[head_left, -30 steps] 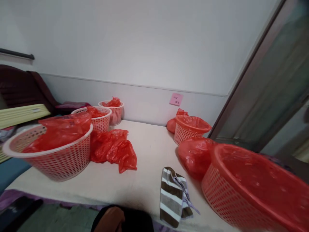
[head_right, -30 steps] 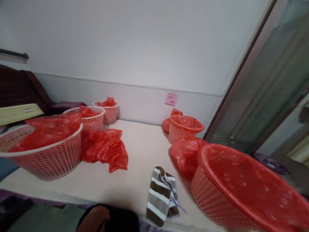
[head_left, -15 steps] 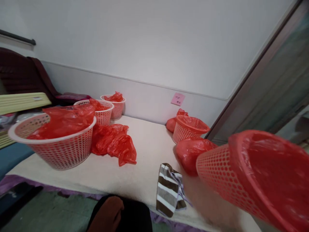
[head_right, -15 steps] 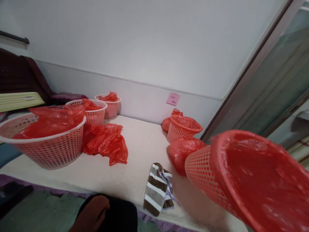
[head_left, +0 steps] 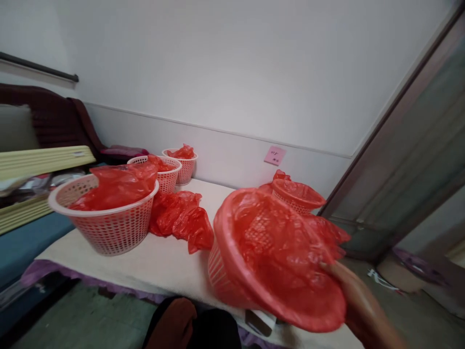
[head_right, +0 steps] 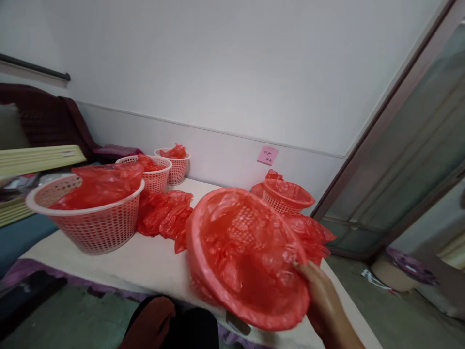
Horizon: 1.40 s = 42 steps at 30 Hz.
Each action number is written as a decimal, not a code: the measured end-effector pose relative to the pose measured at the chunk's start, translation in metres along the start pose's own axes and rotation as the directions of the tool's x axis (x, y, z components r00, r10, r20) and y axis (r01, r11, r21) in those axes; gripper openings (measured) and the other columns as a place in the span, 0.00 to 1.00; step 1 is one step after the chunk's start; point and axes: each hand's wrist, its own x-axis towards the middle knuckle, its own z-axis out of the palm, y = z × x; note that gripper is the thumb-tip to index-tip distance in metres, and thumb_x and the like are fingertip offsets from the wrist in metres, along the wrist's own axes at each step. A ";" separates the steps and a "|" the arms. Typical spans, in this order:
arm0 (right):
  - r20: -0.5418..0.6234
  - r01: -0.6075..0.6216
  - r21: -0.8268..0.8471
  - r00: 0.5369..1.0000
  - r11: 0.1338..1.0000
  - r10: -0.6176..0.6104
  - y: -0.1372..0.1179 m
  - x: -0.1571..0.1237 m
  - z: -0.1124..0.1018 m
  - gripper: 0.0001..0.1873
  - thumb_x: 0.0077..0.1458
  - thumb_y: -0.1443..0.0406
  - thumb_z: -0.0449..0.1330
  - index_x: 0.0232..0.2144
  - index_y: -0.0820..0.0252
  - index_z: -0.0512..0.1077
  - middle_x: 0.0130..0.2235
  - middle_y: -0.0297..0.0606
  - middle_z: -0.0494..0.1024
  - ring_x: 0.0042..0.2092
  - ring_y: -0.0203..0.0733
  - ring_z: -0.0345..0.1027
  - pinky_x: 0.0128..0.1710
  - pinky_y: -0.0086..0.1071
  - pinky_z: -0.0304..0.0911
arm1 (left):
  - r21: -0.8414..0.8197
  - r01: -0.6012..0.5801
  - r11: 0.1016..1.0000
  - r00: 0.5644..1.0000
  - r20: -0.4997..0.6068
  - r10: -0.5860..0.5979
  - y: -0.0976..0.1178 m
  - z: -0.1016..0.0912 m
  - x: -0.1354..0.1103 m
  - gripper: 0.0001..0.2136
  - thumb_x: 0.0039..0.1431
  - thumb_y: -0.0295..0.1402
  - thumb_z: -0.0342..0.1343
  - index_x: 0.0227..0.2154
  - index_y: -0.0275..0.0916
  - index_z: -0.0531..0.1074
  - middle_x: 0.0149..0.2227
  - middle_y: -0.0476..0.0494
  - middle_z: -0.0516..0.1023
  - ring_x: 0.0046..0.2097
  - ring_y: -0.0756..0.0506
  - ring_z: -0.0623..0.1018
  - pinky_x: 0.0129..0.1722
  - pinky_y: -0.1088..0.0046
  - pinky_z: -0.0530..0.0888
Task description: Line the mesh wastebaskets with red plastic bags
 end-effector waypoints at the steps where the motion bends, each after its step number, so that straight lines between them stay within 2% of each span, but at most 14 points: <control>1: 0.041 -0.037 -0.015 0.998 0.999 0.037 0.007 0.003 0.009 0.13 0.33 0.61 0.69 0.26 0.60 0.75 0.25 0.42 0.80 0.24 0.48 0.74 0.24 0.38 0.67 | -0.004 0.004 1.000 1.000 -0.002 -0.004 -0.001 0.001 -0.001 0.14 0.50 0.19 0.48 0.35 0.42 0.71 0.37 0.46 0.78 0.40 0.44 0.76 0.44 0.65 0.74; 6: 0.153 -0.083 -0.121 0.983 0.989 0.101 0.030 0.013 0.029 0.15 0.46 0.55 0.65 0.32 0.59 0.72 0.27 0.36 0.79 0.26 0.40 0.72 0.25 0.31 0.64 | -0.043 0.050 0.998 0.999 -0.011 -0.051 -0.003 0.004 -0.004 0.13 0.50 0.20 0.49 0.34 0.42 0.72 0.36 0.44 0.78 0.39 0.43 0.76 0.41 0.65 0.74; 9: 0.176 -0.083 -0.122 0.979 0.989 0.104 0.030 0.011 0.030 0.18 0.48 0.51 0.65 0.33 0.59 0.71 0.28 0.35 0.79 0.27 0.36 0.70 0.26 0.29 0.64 | -0.273 0.224 0.936 0.971 -0.019 -0.239 0.008 -0.004 0.004 0.08 0.56 0.27 0.50 0.34 0.42 0.74 0.36 0.44 0.78 0.39 0.43 0.76 0.42 0.64 0.73; 10: 0.181 -0.076 -0.124 0.979 0.989 0.098 0.029 0.009 0.030 0.19 0.48 0.50 0.65 0.32 0.59 0.71 0.28 0.35 0.79 0.27 0.36 0.70 0.27 0.29 0.64 | -0.411 0.304 0.860 0.942 -0.008 -0.337 0.015 -0.011 0.011 0.07 0.58 0.31 0.50 0.34 0.42 0.73 0.35 0.45 0.78 0.38 0.44 0.76 0.42 0.65 0.72; 11: 0.179 -0.067 -0.129 0.980 0.989 0.090 0.027 0.008 0.030 0.19 0.48 0.50 0.65 0.31 0.60 0.71 0.28 0.35 0.78 0.27 0.36 0.70 0.26 0.29 0.64 | -0.559 0.375 0.739 0.899 0.025 -0.438 0.023 -0.019 0.020 0.07 0.59 0.34 0.51 0.32 0.42 0.73 0.33 0.46 0.78 0.37 0.44 0.75 0.41 0.67 0.71; 12: 0.177 -0.061 -0.132 0.981 0.989 0.084 0.026 0.006 0.029 0.20 0.48 0.49 0.65 0.30 0.60 0.70 0.27 0.35 0.78 0.26 0.35 0.69 0.26 0.28 0.63 | -0.700 0.410 0.585 0.853 0.066 -0.518 0.032 -0.028 0.031 0.07 0.59 0.37 0.51 0.31 0.41 0.72 0.31 0.48 0.76 0.35 0.46 0.74 0.38 0.69 0.70; 14: 0.186 -0.069 -0.121 0.978 0.990 0.091 0.025 0.004 0.028 0.20 0.47 0.49 0.65 0.28 0.60 0.70 0.26 0.34 0.77 0.27 0.36 0.69 0.27 0.29 0.65 | -0.916 0.365 0.168 0.788 0.207 -0.579 0.052 -0.049 0.054 0.12 0.55 0.44 0.58 0.27 0.40 0.70 0.28 0.50 0.74 0.32 0.49 0.72 0.35 0.73 0.69; 16: 0.197 -0.090 -0.096 0.975 0.991 0.107 0.026 0.003 0.027 0.21 0.47 0.49 0.66 0.27 0.60 0.70 0.26 0.33 0.76 0.27 0.35 0.69 0.28 0.28 0.66 | -0.934 0.354 0.042 0.782 0.271 -0.561 0.070 -0.067 0.076 0.18 0.51 0.50 0.59 0.27 0.39 0.69 0.28 0.50 0.75 0.30 0.50 0.73 0.33 0.73 0.71; 19: 0.248 -0.140 0.017 0.960 0.990 0.132 0.028 0.002 0.024 0.18 0.45 0.52 0.69 0.26 0.60 0.70 0.25 0.32 0.75 0.27 0.33 0.69 0.26 0.25 0.65 | -0.927 0.369 -0.071 0.771 0.347 -0.534 0.089 -0.089 0.098 0.22 0.46 0.54 0.61 0.30 0.38 0.69 0.27 0.49 0.76 0.29 0.50 0.76 0.30 0.73 0.73; 23: 0.267 -0.249 0.190 0.944 0.950 0.194 0.031 0.001 0.021 0.16 0.42 0.59 0.72 0.30 0.60 0.73 0.26 0.30 0.77 0.25 0.32 0.68 0.22 0.23 0.65 | -0.914 0.340 -0.221 0.707 0.404 -0.581 0.104 -0.105 0.110 0.25 0.37 0.53 0.68 0.29 0.38 0.67 0.24 0.52 0.74 0.26 0.51 0.76 0.24 0.77 0.73; 27: 0.285 -0.286 0.266 0.936 0.921 0.208 0.030 -0.006 0.021 0.16 0.40 0.64 0.73 0.30 0.60 0.72 0.25 0.29 0.76 0.23 0.30 0.68 0.21 0.22 0.67 | -0.934 0.283 -0.217 0.669 0.354 -0.653 0.107 -0.112 0.116 0.23 0.41 0.48 0.68 0.29 0.40 0.64 0.22 0.55 0.71 0.26 0.51 0.77 0.23 0.78 0.73; 31: 0.277 -0.265 0.256 0.942 0.930 0.192 0.030 -0.015 0.023 0.14 0.41 0.65 0.72 0.26 0.60 0.69 0.20 0.27 0.72 0.19 0.29 0.64 0.19 0.21 0.66 | -0.946 0.281 -0.160 0.701 0.316 -0.639 0.106 -0.117 0.122 0.20 0.44 0.43 0.68 0.30 0.39 0.65 0.25 0.53 0.73 0.25 0.53 0.75 0.23 0.79 0.73; 35: 0.237 -0.225 0.252 0.957 0.941 0.165 0.032 -0.020 0.024 0.14 0.40 0.65 0.72 0.24 0.60 0.69 0.19 0.27 0.70 0.19 0.29 0.62 0.19 0.22 0.65 | -0.954 0.284 -0.093 0.736 0.279 -0.617 0.105 -0.121 0.123 0.19 0.44 0.43 0.68 0.32 0.38 0.67 0.24 0.55 0.72 0.24 0.55 0.73 0.24 0.81 0.73; 42: 0.155 -0.162 0.326 0.981 0.931 0.117 0.022 -0.023 0.021 0.14 0.37 0.66 0.72 0.23 0.59 0.69 0.19 0.26 0.69 0.19 0.27 0.60 0.19 0.21 0.62 | -0.944 0.329 -0.008 0.721 0.256 -0.644 0.105 -0.129 0.122 0.20 0.41 0.45 0.68 0.25 0.38 0.65 0.21 0.53 0.73 0.22 0.54 0.73 0.21 0.81 0.71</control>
